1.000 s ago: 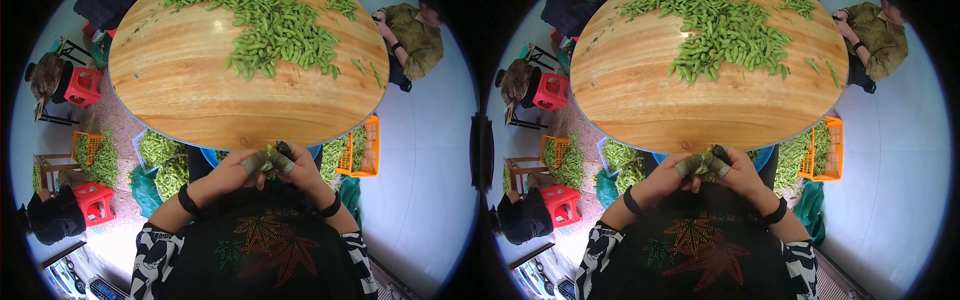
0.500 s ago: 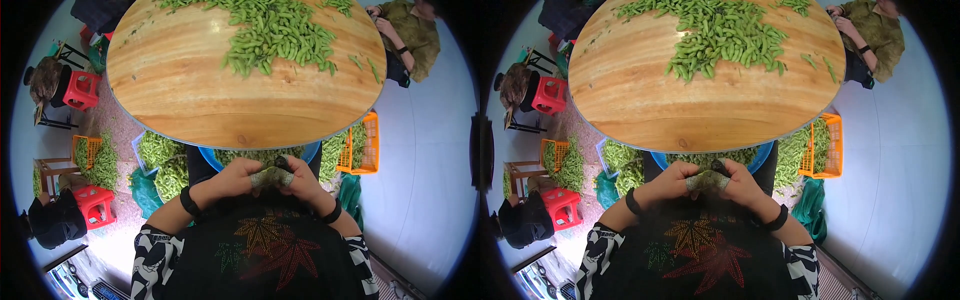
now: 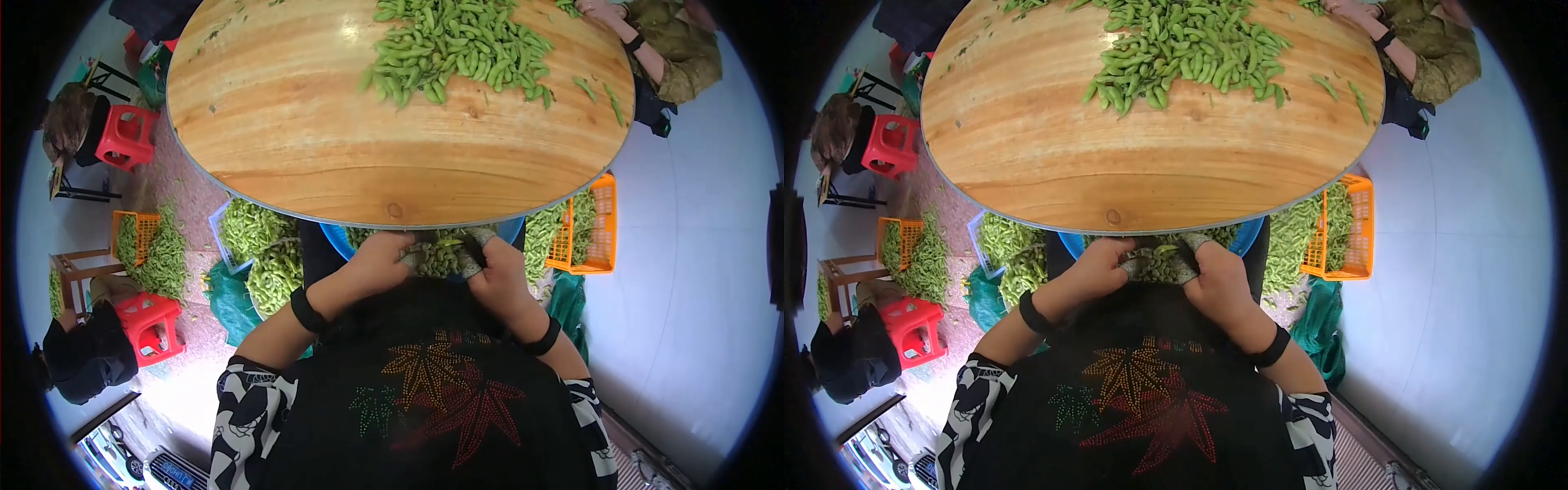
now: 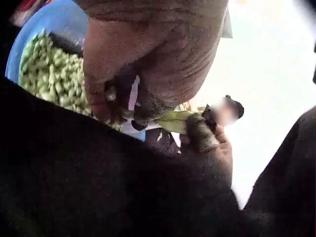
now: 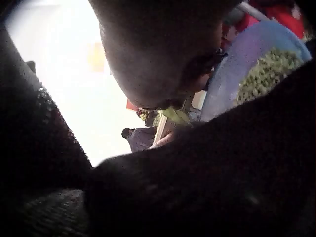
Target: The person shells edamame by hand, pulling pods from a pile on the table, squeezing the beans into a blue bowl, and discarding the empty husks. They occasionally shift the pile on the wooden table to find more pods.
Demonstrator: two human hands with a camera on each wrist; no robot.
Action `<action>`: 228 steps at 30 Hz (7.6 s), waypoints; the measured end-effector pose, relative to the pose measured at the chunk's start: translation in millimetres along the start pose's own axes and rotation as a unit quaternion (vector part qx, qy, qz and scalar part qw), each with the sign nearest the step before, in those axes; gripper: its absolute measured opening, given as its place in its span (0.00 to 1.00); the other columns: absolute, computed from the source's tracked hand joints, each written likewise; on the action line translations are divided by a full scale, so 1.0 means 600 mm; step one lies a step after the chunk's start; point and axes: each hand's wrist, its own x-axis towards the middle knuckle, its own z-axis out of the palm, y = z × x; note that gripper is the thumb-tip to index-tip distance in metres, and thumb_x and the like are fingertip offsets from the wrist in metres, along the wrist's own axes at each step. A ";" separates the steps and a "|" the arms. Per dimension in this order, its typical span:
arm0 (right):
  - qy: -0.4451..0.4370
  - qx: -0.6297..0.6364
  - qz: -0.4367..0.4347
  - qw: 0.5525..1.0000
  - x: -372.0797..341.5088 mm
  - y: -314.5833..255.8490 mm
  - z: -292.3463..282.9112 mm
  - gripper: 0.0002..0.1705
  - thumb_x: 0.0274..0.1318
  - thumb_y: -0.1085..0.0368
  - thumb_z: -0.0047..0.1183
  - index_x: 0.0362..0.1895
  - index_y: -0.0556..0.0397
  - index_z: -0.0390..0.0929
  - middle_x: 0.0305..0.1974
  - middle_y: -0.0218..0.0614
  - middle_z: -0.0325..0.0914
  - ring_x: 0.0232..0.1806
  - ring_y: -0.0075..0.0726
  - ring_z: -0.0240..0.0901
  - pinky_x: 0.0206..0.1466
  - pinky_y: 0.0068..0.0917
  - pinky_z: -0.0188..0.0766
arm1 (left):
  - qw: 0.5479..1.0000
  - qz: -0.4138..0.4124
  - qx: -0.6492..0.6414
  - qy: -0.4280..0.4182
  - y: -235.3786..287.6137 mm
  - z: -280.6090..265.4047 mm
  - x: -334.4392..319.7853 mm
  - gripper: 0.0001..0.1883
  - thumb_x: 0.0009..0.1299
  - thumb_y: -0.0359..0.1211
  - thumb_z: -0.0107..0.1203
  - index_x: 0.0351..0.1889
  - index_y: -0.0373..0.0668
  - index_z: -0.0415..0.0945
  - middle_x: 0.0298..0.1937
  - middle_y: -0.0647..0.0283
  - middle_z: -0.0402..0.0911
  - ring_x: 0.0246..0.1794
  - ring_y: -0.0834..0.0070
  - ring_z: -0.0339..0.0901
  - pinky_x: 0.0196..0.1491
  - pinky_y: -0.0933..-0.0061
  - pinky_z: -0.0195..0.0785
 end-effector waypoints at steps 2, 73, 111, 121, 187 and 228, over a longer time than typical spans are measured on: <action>-0.009 0.010 -0.014 1.000 0.006 -0.016 -0.008 0.14 0.47 0.64 0.59 0.38 0.55 0.75 0.29 0.50 0.73 0.32 0.60 0.72 0.33 0.43 0.70 | 0.991 0.014 0.131 0.004 0.000 -0.003 -0.003 0.24 0.55 0.20 0.46 0.52 0.35 0.74 0.44 0.52 0.80 0.47 0.67 0.77 0.54 0.69 0.67; -0.316 0.600 0.313 0.665 0.104 -0.089 -0.062 0.23 0.61 0.67 0.46 0.62 0.45 0.66 0.27 0.24 0.69 0.15 0.12 0.51 0.16 0.13 0.46 | 0.921 -0.070 -0.375 -0.074 0.096 -0.083 -0.032 0.07 0.68 0.30 0.53 0.39 0.37 0.73 0.25 0.58 0.76 0.26 0.71 0.75 0.31 0.68 0.66; -0.119 0.056 -0.001 0.991 0.047 -0.043 -0.001 0.16 0.55 0.57 0.58 0.42 0.54 0.78 0.31 0.42 0.79 0.33 0.44 0.78 0.36 0.34 0.72 | 0.990 0.004 -0.139 0.032 0.095 -0.064 -0.053 0.14 0.70 0.30 0.47 0.52 0.37 0.74 0.39 0.64 0.81 0.40 0.82 0.73 0.45 0.76 0.67; -0.193 0.434 0.206 0.855 0.076 -0.065 -0.015 0.17 0.56 0.58 0.58 0.43 0.57 0.76 0.29 0.34 0.79 0.31 0.32 0.76 0.36 0.28 0.71 | 0.995 0.074 -0.008 0.073 0.068 -0.047 -0.032 0.07 0.69 0.32 0.50 0.38 0.38 0.74 0.25 0.56 0.74 0.22 0.69 0.71 0.27 0.69 0.64; 0.073 0.053 0.036 0.995 0.053 -0.016 -0.090 0.24 0.57 0.69 0.49 0.59 0.56 0.68 0.41 0.44 0.78 0.39 0.40 0.76 0.45 0.30 0.72 | 0.895 0.119 0.332 0.272 0.152 -0.133 0.100 0.09 0.62 0.27 0.55 0.41 0.40 0.74 0.41 0.56 0.79 0.43 0.58 0.76 0.46 0.63 0.69; -0.250 0.480 0.194 0.818 0.088 -0.086 -0.061 0.22 0.63 0.69 0.43 0.62 0.46 0.65 0.25 0.25 0.69 0.13 0.14 0.54 0.16 0.14 0.52 | 0.956 0.141 0.227 0.123 0.100 -0.066 0.013 0.04 0.67 0.30 0.59 0.36 0.40 0.78 0.30 0.67 0.80 0.29 0.76 0.77 0.32 0.74 0.70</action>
